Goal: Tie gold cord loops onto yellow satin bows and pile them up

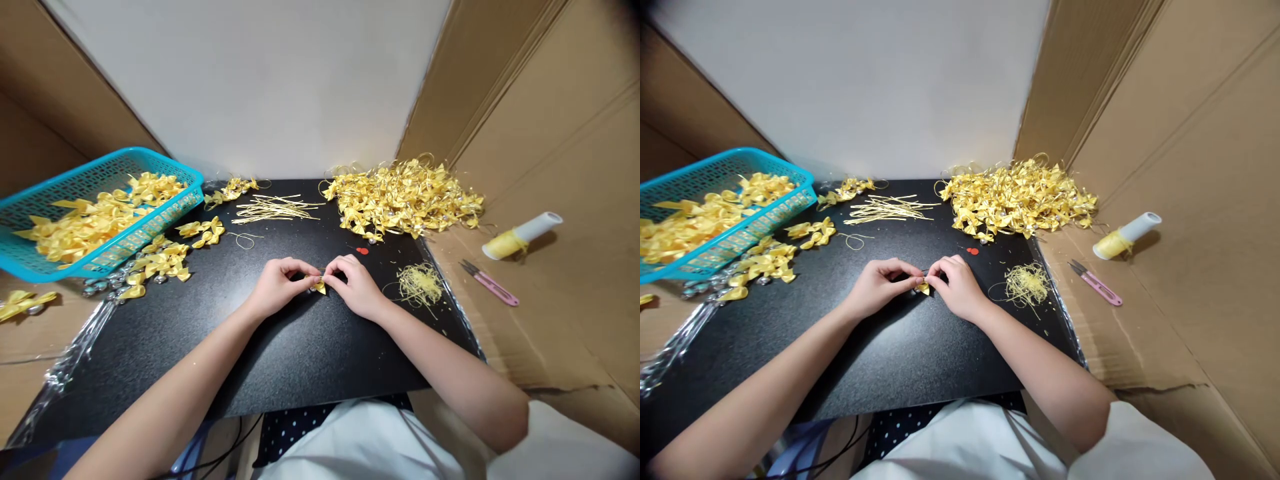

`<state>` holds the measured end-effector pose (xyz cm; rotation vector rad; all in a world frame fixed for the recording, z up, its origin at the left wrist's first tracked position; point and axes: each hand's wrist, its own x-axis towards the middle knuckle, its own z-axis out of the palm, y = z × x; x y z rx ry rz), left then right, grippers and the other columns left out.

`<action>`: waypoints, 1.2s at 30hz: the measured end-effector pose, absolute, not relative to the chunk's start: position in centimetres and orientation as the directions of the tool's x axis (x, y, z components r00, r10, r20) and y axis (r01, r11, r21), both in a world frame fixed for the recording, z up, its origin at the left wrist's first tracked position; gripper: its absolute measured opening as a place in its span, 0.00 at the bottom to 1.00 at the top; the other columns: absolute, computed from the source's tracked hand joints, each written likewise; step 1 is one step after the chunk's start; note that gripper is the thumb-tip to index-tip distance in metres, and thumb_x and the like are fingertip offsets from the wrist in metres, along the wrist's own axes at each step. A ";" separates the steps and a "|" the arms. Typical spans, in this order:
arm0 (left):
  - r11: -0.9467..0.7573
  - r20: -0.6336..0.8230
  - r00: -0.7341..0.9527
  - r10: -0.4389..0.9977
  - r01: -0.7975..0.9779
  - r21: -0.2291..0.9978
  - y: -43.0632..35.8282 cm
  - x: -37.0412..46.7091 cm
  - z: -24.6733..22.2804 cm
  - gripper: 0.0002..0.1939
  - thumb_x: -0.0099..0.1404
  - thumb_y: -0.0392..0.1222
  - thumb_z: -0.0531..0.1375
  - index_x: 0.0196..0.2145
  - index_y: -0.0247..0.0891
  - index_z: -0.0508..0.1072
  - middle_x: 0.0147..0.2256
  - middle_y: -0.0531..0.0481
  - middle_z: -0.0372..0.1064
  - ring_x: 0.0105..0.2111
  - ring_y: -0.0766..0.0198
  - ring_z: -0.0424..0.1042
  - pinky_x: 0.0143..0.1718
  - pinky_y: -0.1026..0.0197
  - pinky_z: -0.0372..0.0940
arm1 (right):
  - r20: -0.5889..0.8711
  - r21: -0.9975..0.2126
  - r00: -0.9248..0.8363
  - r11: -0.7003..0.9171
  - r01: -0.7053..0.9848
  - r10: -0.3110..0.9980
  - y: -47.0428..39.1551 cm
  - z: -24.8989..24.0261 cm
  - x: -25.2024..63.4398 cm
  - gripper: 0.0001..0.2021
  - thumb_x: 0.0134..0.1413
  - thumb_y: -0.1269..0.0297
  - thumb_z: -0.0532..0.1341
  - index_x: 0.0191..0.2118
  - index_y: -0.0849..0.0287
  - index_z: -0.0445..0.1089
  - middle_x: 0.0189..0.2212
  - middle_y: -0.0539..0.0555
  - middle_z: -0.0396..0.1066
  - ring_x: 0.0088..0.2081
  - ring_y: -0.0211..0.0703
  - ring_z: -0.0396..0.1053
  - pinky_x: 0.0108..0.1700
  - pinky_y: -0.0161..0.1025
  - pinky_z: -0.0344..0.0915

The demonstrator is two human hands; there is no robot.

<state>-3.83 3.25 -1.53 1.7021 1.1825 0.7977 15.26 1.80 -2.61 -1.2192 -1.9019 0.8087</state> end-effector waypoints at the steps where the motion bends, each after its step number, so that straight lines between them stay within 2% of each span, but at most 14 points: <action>1: -0.164 0.020 0.334 0.942 0.407 0.899 3.2 -3.9 -1.4 0.11 0.55 0.47 0.66 0.31 0.36 0.80 0.30 0.47 0.77 0.30 0.62 0.72 0.34 0.61 0.64 | 0.237 -0.811 -0.286 0.352 0.468 0.928 1.8 -2.6 15.3 0.07 0.56 0.72 0.62 0.27 0.58 0.67 0.29 0.50 0.70 0.37 0.41 0.64 0.42 0.39 0.60; 6: -0.237 0.027 0.375 0.926 0.525 0.818 3.1 -3.7 -1.0 0.10 0.59 0.47 0.63 0.30 0.39 0.79 0.28 0.50 0.75 0.29 0.63 0.68 0.34 0.61 0.60 | 0.249 -0.817 -0.277 0.355 0.455 0.928 1.8 -2.6 15.3 0.08 0.57 0.72 0.61 0.28 0.57 0.66 0.30 0.50 0.70 0.37 0.41 0.64 0.42 0.40 0.61; 10: -0.218 -0.003 0.420 0.907 0.477 0.851 3.2 -3.6 -0.9 0.12 0.61 0.49 0.60 0.31 0.38 0.77 0.30 0.49 0.74 0.32 0.62 0.68 0.36 0.61 0.60 | 0.259 -0.816 -0.271 0.360 0.452 0.927 1.9 -2.7 15.2 0.07 0.57 0.72 0.61 0.28 0.57 0.66 0.30 0.50 0.70 0.37 0.41 0.63 0.43 0.39 0.60; 19: 0.099 -0.192 0.449 0.872 0.222 0.970 3.0 -3.4 -0.3 0.13 0.58 0.49 0.63 0.31 0.34 0.73 0.28 0.51 0.70 0.29 0.66 0.67 0.36 0.62 0.60 | 0.281 -0.819 -0.281 0.382 0.429 0.918 1.7 -2.4 15.1 0.08 0.58 0.72 0.61 0.28 0.57 0.65 0.30 0.49 0.69 0.37 0.41 0.63 0.42 0.39 0.60; 26: 0.260 -0.299 0.452 0.840 0.149 0.954 2.9 -3.6 0.5 0.13 0.55 0.49 0.66 0.28 0.35 0.75 0.27 0.51 0.71 0.30 0.66 0.67 0.38 0.63 0.59 | 0.351 -0.792 -0.255 0.431 0.432 0.901 1.8 -2.3 14.9 0.07 0.58 0.71 0.60 0.29 0.56 0.65 0.30 0.49 0.70 0.37 0.41 0.64 0.42 0.40 0.61; 32: 0.385 -0.371 0.387 0.844 0.043 0.922 2.9 -3.4 0.6 0.14 0.50 0.50 0.69 0.27 0.35 0.78 0.29 0.49 0.73 0.30 0.65 0.66 0.34 0.63 0.57 | 0.488 -0.749 -0.151 0.501 0.433 0.860 1.3 -1.9 14.6 0.06 0.57 0.71 0.60 0.30 0.56 0.65 0.30 0.50 0.70 0.36 0.41 0.65 0.42 0.41 0.61; 36: 0.473 -0.437 0.352 0.828 -0.017 0.881 2.8 -3.1 0.7 0.18 0.43 0.52 0.72 0.27 0.36 0.78 0.30 0.49 0.72 0.30 0.66 0.64 0.32 0.64 0.55 | 0.596 -0.678 -0.091 0.561 0.476 0.798 0.7 -1.3 14.6 0.06 0.56 0.70 0.62 0.29 0.55 0.66 0.29 0.50 0.70 0.36 0.42 0.66 0.43 0.42 0.62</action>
